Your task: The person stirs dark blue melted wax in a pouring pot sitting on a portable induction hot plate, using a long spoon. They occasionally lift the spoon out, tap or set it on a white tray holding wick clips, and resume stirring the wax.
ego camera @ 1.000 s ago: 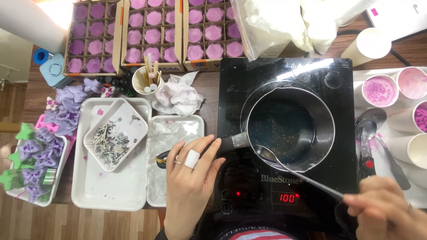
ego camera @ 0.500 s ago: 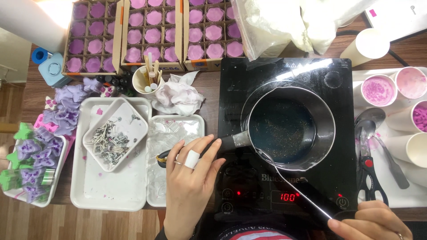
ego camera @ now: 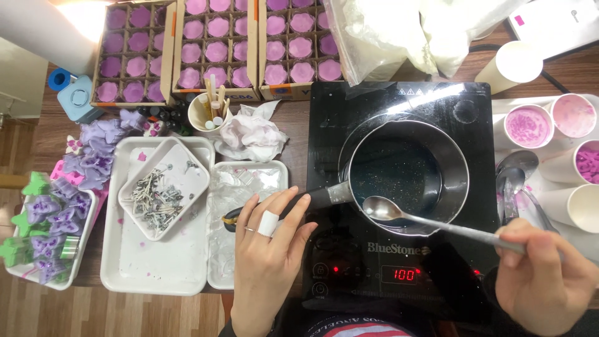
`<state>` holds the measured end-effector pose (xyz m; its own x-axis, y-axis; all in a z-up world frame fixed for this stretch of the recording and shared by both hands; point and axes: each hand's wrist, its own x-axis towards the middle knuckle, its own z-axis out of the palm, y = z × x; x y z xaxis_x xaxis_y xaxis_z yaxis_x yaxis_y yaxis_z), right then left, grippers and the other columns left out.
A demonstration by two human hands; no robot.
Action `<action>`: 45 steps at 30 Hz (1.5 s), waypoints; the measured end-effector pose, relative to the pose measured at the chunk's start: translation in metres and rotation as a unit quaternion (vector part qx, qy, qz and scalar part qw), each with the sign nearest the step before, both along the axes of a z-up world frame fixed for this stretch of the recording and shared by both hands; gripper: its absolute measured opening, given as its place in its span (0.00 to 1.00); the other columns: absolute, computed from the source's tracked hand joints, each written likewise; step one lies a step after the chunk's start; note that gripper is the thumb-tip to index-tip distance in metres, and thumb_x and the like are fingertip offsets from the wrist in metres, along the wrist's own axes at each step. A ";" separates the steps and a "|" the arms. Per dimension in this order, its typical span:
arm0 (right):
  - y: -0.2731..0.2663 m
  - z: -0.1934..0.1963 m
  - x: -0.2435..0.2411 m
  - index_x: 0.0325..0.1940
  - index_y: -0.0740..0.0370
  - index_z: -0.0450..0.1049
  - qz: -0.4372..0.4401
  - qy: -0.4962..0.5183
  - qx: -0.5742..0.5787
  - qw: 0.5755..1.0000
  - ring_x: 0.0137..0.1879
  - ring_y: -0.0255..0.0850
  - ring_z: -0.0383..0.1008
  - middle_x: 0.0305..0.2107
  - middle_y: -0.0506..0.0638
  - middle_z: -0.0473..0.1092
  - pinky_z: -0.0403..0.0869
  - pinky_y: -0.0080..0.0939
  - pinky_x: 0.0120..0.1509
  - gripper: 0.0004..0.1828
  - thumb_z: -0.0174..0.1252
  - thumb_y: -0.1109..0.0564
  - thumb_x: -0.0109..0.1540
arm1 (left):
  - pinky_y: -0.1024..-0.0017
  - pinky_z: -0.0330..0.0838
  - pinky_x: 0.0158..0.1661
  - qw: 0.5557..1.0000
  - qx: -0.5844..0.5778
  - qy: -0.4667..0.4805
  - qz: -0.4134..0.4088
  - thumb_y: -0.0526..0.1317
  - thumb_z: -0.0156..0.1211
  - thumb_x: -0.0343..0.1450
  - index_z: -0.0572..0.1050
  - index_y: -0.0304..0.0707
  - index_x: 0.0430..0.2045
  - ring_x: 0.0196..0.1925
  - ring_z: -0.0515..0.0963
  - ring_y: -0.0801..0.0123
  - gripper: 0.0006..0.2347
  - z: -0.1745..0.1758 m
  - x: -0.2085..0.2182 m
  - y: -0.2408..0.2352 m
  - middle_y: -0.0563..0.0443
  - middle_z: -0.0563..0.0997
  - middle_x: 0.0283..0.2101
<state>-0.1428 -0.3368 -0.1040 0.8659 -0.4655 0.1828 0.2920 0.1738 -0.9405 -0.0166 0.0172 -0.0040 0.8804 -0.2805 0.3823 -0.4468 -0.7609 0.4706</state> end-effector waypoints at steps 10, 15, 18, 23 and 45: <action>0.028 0.021 0.025 0.47 0.79 0.76 0.096 -0.031 0.098 0.990 0.36 0.41 0.66 0.32 0.63 0.72 0.64 0.40 0.43 0.20 0.46 0.61 0.86 | 0.53 0.63 0.65 0.999 -0.014 -0.023 0.036 0.40 0.68 0.68 0.79 0.38 0.50 0.59 0.77 0.59 0.16 0.004 -0.022 0.027 0.48 0.79 0.56; 0.088 0.035 0.053 0.48 0.79 0.75 0.167 -0.056 0.111 0.978 0.40 0.43 0.70 0.33 0.64 0.74 0.70 0.42 0.47 0.17 0.46 0.62 0.83 | 0.53 0.66 0.62 0.995 -0.041 -0.042 0.080 0.39 0.68 0.68 0.78 0.37 0.49 0.58 0.77 0.56 0.16 0.004 -0.039 0.056 0.47 0.79 0.56; 0.137 0.039 0.071 0.50 0.77 0.76 0.187 -0.039 0.092 0.977 0.43 0.46 0.76 0.38 0.64 0.76 0.76 0.45 0.51 0.13 0.49 0.63 0.79 | 0.55 0.68 0.59 0.992 -0.052 -0.033 0.110 0.39 0.69 0.68 0.78 0.35 0.48 0.57 0.77 0.53 0.16 0.001 -0.047 0.077 0.47 0.79 0.55; 0.220 0.054 0.085 0.48 0.76 0.76 0.220 0.013 0.071 0.973 0.46 0.48 0.80 0.37 0.64 0.77 0.79 0.46 0.52 0.09 0.53 0.66 0.73 | 0.57 0.69 0.55 0.986 -0.050 -0.012 0.158 0.40 0.69 0.67 0.79 0.34 0.48 0.55 0.77 0.50 0.16 -0.012 -0.055 0.110 0.45 0.80 0.54; 0.325 0.059 0.140 0.48 0.72 0.76 0.231 -0.173 -0.590 0.754 0.44 0.46 0.80 0.36 0.56 0.77 0.78 0.40 0.45 0.12 0.63 0.65 0.61 | 0.57 0.68 0.54 0.978 -0.049 0.068 0.190 0.41 0.68 0.67 0.77 0.32 0.50 0.53 0.76 0.49 0.18 -0.035 -0.054 0.155 0.41 0.79 0.52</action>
<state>-0.0028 -0.0123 -0.0453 0.6919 0.5340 0.4860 0.7195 -0.5665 -0.4018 -0.0707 0.1721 -0.0390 0.9585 0.1095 0.2632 -0.0682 -0.8084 0.5847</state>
